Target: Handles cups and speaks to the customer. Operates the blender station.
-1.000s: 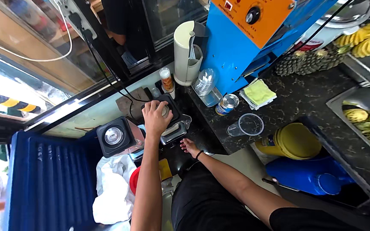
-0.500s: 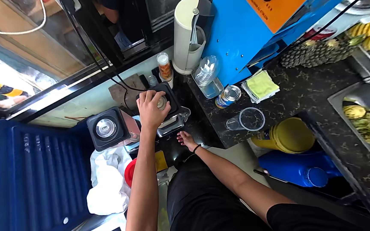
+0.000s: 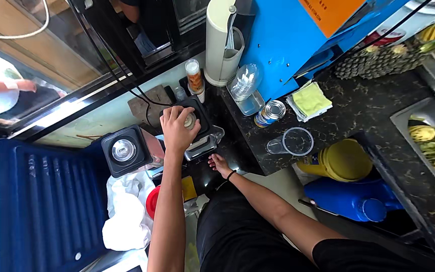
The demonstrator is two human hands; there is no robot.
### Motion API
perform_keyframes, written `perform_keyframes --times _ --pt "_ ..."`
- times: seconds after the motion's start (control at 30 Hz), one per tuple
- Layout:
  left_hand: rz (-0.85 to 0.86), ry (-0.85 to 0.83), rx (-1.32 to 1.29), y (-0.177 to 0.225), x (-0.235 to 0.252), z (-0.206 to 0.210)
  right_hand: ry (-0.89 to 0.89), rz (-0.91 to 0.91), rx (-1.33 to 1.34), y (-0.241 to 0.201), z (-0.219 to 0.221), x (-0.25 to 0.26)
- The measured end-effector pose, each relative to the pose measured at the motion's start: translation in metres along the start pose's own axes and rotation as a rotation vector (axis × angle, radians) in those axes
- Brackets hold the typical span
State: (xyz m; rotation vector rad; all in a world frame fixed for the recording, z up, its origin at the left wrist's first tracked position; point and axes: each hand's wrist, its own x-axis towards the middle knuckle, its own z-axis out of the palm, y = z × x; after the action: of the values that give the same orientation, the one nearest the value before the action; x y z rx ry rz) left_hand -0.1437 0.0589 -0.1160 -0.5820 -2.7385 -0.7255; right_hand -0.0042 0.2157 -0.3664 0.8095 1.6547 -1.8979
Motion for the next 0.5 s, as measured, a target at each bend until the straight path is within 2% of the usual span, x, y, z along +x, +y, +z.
perform_keyframes --times 0.23,0.4,0.47,0.5 --pt "0.001 0.019 0.004 -0.002 0.0 0.002 0.003 -0.015 -0.015 0.003 -0.003 0.004" --pt "0.003 0.022 0.002 -0.001 0.0 0.002 0.103 0.1 -0.09 -0.013 0.003 -0.002" --pt "0.01 0.04 0.002 -0.001 0.0 0.003 0.195 0.023 -0.144 -0.027 0.003 -0.004" --pt "0.011 0.043 0.004 -0.001 0.0 0.003 0.262 -0.072 -0.195 -0.036 0.002 -0.008"
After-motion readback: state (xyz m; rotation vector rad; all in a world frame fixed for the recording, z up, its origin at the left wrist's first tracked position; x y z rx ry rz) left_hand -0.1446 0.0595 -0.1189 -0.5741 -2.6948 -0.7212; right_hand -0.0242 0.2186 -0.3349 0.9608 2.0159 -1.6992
